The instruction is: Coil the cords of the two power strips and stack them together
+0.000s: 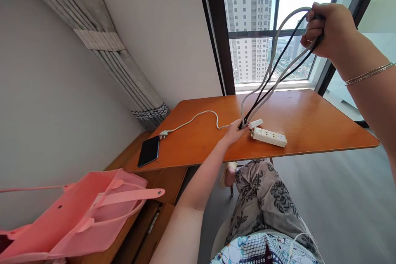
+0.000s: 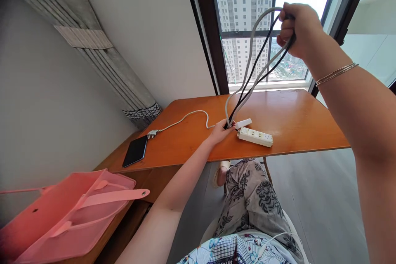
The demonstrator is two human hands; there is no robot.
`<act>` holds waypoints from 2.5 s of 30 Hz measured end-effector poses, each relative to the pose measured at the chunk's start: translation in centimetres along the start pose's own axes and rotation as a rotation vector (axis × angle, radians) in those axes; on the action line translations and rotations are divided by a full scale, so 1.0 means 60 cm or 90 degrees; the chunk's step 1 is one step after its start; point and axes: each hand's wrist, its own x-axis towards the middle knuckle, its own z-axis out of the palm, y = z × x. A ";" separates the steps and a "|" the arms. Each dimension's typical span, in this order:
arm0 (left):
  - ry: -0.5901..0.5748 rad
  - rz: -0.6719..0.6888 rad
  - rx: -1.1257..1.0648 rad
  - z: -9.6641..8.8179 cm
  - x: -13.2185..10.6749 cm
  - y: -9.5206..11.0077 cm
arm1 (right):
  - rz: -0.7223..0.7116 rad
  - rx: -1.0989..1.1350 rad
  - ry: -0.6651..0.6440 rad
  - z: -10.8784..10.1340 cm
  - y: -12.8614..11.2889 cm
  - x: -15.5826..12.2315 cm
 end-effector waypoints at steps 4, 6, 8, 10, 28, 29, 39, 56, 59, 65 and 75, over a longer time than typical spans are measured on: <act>0.004 0.059 0.049 -0.003 -0.003 -0.004 | -0.039 -0.049 -0.052 -0.002 -0.004 0.003; 0.016 0.083 0.092 -0.003 -0.001 -0.003 | -0.049 -0.046 -0.069 0.004 -0.007 0.000; 0.025 0.097 0.119 -0.002 0.002 -0.001 | -0.050 -0.042 -0.081 0.015 -0.009 -0.006; 0.047 0.098 0.119 0.001 0.005 0.002 | -0.047 -0.042 -0.092 0.028 -0.008 -0.009; 0.241 0.000 -0.379 -0.058 -0.033 0.094 | -0.098 -0.089 0.086 0.049 0.042 0.050; 0.215 -0.011 -0.383 -0.064 -0.040 0.099 | -0.102 -0.083 0.095 0.052 0.043 0.049; 0.171 -0.056 -0.127 -0.114 -0.086 0.071 | -0.117 -0.009 0.098 0.059 0.009 0.033; -0.028 0.136 -0.243 0.019 0.030 0.028 | -0.159 -0.071 -0.132 0.126 -0.034 0.002; -0.059 0.103 -0.172 0.053 0.027 0.053 | -0.150 -0.059 -0.152 0.138 -0.038 -0.009; -0.042 0.058 -0.255 0.097 0.035 0.087 | -0.143 0.024 -0.163 0.163 -0.066 -0.047; -0.029 -0.026 -0.403 0.049 0.011 0.086 | 0.002 0.127 0.020 0.048 -0.041 0.005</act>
